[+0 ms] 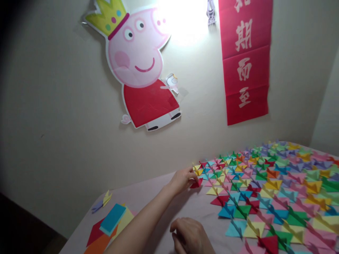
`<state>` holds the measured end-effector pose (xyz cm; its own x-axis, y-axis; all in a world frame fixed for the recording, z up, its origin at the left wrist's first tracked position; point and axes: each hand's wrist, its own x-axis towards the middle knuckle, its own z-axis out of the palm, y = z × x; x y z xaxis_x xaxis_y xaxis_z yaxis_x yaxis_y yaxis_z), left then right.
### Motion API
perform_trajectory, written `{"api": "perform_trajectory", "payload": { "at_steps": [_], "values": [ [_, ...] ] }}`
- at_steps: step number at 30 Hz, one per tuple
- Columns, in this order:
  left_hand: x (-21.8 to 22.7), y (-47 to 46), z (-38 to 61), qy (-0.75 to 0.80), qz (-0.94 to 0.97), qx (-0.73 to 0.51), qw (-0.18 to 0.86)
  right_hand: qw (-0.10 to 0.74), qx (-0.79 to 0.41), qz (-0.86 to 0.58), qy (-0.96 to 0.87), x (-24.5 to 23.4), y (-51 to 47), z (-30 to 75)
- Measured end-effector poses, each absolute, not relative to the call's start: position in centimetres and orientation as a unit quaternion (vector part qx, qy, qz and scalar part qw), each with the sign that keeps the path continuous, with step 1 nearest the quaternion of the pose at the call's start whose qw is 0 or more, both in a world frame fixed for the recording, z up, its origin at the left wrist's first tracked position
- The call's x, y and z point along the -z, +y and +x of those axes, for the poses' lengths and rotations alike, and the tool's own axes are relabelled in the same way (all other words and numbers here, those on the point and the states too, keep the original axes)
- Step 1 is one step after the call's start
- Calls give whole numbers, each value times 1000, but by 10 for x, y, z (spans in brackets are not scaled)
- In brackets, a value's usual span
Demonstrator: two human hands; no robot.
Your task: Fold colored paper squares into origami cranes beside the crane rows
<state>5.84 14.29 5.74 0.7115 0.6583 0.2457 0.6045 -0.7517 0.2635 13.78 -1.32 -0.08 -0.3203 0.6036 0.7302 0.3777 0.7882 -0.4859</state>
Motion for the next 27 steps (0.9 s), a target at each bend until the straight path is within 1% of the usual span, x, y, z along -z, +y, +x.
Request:
{"api": "perform_trajectory", "payload": {
  "at_steps": [2, 5, 18, 25, 27],
  "values": [
    [-49, 153, 64, 343, 921, -165, 86, 503, -112, -304, -801, 3, -12, 137],
    [-42, 165, 67, 345, 919, -169, 91, 474, -129, -310, -814, 2, -11, 138],
    [-29, 178, 76, 333, 918, -175, 127, 460, -161, -322, -812, -3, -12, 141],
    [-34, 174, 74, 331, 914, -182, 148, 486, -164, -315, -798, -1, -12, 142],
    [-37, 167, 70, 332, 911, -189, 153, 506, -176, -327, -778, 0, -12, 143]
  ]
}}
